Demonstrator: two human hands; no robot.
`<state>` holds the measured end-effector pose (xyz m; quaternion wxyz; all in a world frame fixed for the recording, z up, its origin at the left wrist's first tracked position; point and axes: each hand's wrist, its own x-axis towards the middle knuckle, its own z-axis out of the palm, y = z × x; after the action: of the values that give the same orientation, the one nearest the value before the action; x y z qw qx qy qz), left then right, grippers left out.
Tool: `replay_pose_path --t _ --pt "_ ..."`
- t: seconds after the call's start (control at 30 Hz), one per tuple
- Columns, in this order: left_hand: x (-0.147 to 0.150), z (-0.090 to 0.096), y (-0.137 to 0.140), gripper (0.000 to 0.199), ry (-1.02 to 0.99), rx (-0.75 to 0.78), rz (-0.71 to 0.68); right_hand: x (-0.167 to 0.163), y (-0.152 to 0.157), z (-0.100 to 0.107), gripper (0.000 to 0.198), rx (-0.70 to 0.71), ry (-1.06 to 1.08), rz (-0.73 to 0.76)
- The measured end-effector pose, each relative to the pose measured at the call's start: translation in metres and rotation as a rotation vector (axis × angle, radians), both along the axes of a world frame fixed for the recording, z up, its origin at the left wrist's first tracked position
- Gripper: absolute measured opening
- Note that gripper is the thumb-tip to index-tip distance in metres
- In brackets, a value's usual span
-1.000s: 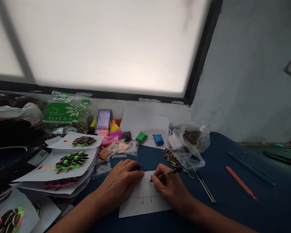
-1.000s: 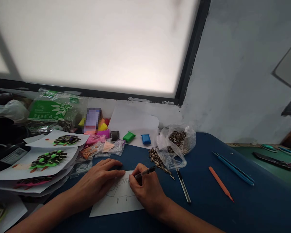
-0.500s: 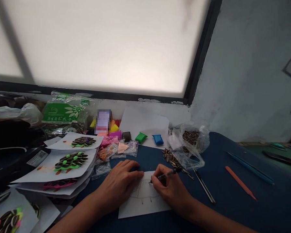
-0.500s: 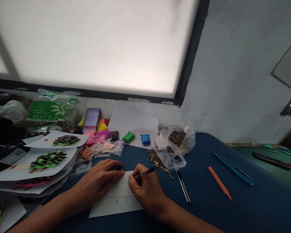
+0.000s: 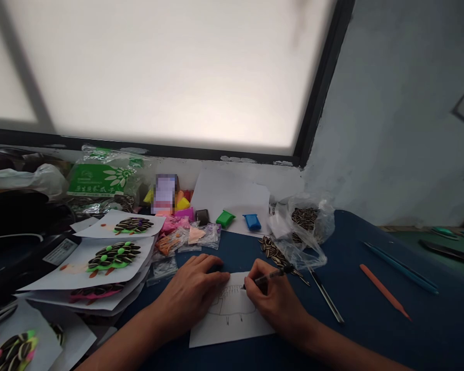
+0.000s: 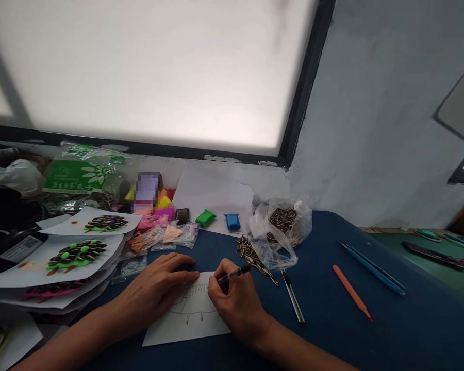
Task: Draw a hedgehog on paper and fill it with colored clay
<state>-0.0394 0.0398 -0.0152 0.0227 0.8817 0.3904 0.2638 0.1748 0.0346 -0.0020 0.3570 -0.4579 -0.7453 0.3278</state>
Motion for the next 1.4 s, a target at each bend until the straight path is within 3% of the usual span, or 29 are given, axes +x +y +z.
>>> replay_pose_path --t 1.4 --pt "-0.0001 -0.0009 0.0003 0.032 -0.017 0.009 -0.007 0.0023 0.0028 -0.0006 0.021 0.001 0.002 -0.012"
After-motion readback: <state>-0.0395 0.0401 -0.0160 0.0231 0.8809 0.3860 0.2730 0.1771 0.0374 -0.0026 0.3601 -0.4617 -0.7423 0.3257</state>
